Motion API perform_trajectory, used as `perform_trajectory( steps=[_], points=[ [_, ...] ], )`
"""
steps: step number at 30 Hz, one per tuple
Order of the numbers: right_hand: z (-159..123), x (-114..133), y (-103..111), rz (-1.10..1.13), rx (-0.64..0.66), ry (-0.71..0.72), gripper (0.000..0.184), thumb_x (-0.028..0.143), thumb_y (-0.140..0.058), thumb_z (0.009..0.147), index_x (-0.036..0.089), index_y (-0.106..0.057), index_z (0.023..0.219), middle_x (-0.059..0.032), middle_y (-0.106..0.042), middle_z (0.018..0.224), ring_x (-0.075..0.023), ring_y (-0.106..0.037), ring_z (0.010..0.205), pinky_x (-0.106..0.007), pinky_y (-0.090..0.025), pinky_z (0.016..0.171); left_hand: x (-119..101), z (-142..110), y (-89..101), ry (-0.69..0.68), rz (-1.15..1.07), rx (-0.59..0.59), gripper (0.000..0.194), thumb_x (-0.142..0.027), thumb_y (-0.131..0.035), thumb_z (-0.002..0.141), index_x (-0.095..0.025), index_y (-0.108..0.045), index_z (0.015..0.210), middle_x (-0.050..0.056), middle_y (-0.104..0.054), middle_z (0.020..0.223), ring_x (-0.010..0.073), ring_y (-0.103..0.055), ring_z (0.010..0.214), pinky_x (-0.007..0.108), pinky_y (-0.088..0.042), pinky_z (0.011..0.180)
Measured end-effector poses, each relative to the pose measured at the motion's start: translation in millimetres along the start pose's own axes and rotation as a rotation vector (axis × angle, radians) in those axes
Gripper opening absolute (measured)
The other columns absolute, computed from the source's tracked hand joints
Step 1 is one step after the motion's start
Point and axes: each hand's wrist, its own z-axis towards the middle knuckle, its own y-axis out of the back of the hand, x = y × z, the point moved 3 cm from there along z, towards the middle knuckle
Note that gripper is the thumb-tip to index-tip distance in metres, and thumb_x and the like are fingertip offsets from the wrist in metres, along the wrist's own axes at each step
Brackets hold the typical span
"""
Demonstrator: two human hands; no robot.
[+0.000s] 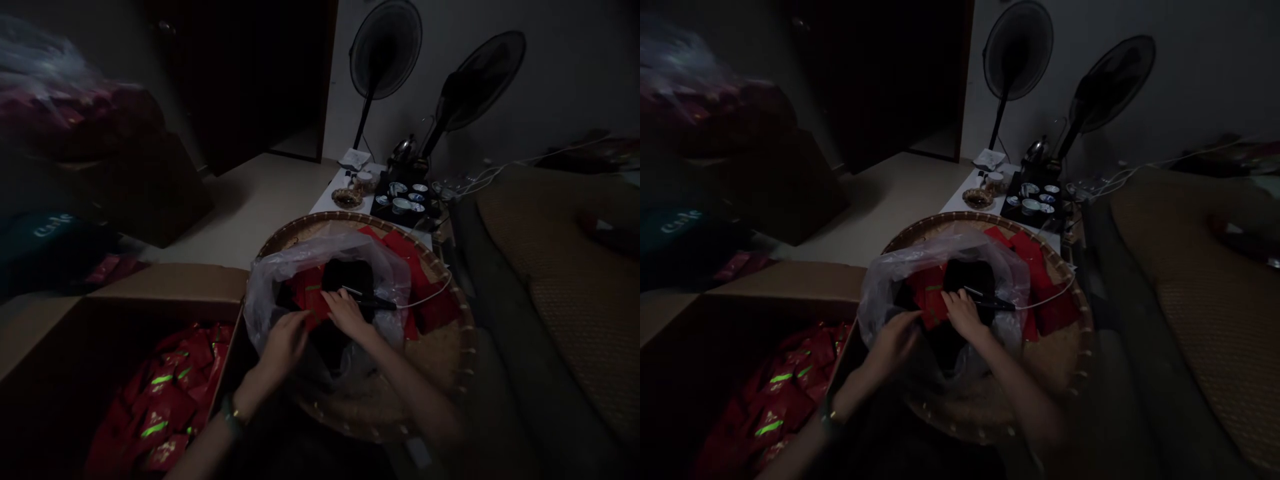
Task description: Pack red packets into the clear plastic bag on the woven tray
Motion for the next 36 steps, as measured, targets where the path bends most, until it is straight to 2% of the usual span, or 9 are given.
perform_trajectory(
  steps=[4, 8, 15, 18, 22, 25, 28, 32, 36],
  points=[
    [1.8, -0.4, -1.0, 0.006, 0.056, 0.028, 0.03, 0.005, -0.051, 0.075, 0.021, -0.063, 0.098, -0.0078, -0.063, 0.085, -0.0235, -0.05, 0.089, -0.036, -0.042, 0.077, 1.8, 33.9, -42.6, 0.115, 0.136, 0.057, 0.039, -0.014, -0.048, 0.078, -0.01, -0.052, 0.117, 0.016, -0.056, 0.119, 0.0236, -0.05, 0.108, 0.037, -0.039, 0.093],
    [-12.6, -2.2, 16.7, 0.245, 0.006, 0.098, 0.02, 0.008, -0.052, 0.077, 0.023, -0.064, 0.085, -0.0031, -0.061, 0.081, -0.0189, -0.051, 0.086, -0.033, -0.042, 0.078, 4.7, 31.5, -54.6, 0.157, 0.138, 0.159, 0.022, -0.024, -0.049, 0.083, -0.016, -0.067, 0.092, 0.011, -0.068, 0.088, 0.0239, -0.055, 0.094, 0.036, -0.04, 0.085],
    [-35.0, -3.0, 43.5, 0.467, -0.058, 0.003, 0.021, 0.009, -0.045, 0.077, 0.021, -0.06, 0.086, -0.0037, -0.06, 0.087, -0.0178, -0.056, 0.084, -0.032, -0.045, 0.076, -14.3, 3.7, -56.5, 0.242, -0.604, 0.192, 0.043, -0.042, -0.045, 0.084, -0.022, -0.053, 0.121, 0.007, -0.06, 0.118, 0.0208, -0.055, 0.107, 0.033, -0.039, 0.093],
    [-44.5, -1.5, 35.6, 0.673, -0.087, -0.133, 0.019, 0.014, -0.044, 0.078, 0.021, -0.059, 0.087, -0.003, -0.062, 0.084, -0.0168, -0.059, 0.076, -0.029, -0.049, 0.065, -13.3, -3.4, -62.8, 0.275, -0.837, 0.105, 0.053, -0.042, -0.059, 0.074, -0.02, -0.052, 0.122, 0.008, -0.057, 0.121, 0.0207, -0.055, 0.106, 0.031, -0.043, 0.089],
    [-57.4, 10.7, 11.3, 1.012, -0.013, -0.302, 0.028, 0.026, -0.047, 0.079, 0.021, -0.052, 0.106, -0.0048, -0.064, 0.092, -0.0169, -0.062, 0.067, -0.024, -0.049, 0.044, 3.1, -8.2, -66.2, 0.534, -0.868, -0.201, 0.037, -0.046, -0.057, 0.074, -0.012, -0.067, 0.085, 0.005, -0.068, 0.074, 0.0151, -0.061, 0.066, 0.023, -0.046, 0.06],
    [-60.3, 17.5, 16.3, 0.853, -0.145, -0.229, 0.051, 0.023, -0.053, 0.076, 0.022, -0.04, 0.126, -0.0099, -0.058, 0.112, -0.0225, -0.06, 0.094, -0.032, -0.055, 0.063, 4.8, -8.2, -59.8, 0.495, -0.709, -0.252, 0.029, -0.04, -0.057, 0.075, -0.013, -0.067, 0.077, 0.003, -0.067, 0.07, 0.015, -0.06, 0.066, 0.023, -0.046, 0.062],
    [-55.4, 19.8, 37.3, 0.536, -0.294, -0.072, 0.063, 0.021, -0.054, 0.078, 0.023, -0.029, 0.136, -0.0123, -0.042, 0.132, -0.0263, -0.043, 0.119, -0.044, -0.046, 0.09, -0.2, -8.2, -52.4, 0.36, -0.505, -0.214, 0.021, -0.034, -0.057, 0.076, -0.017, -0.069, 0.081, 0.004, -0.07, 0.081, 0.017, -0.062, 0.075, 0.025, -0.047, 0.07],
    [-47.3, 25.2, 49.8, 0.306, -0.227, 0.18, 0.051, 0.015, -0.045, 0.083, 0.025, -0.037, 0.133, -0.0081, -0.05, 0.125, -0.0244, -0.042, 0.119, -0.046, -0.038, 0.1, -2.9, -9.0, -51.0, 0.325, -0.415, -0.182, 0.02, -0.032, -0.054, 0.078, -0.019, -0.069, 0.082, 0.004, -0.07, 0.082, 0.0179, -0.063, 0.077, 0.027, -0.047, 0.074],
    [-49.4, 25.6, 41.2, 0.35, -0.236, 0.186, 0.047, 0.014, -0.04, 0.086, 0.025, -0.039, 0.132, -0.0089, -0.053, 0.12, -0.0231, -0.047, 0.114, -0.045, -0.041, 0.097, -1.4, -9.1, -58.2, 0.393, -0.52, -0.157, 0.021, -0.033, -0.054, 0.078, -0.018, -0.069, 0.08, 0.004, -0.07, 0.079, 0.0177, -0.062, 0.073, 0.025, -0.047, 0.07]
  ],
)
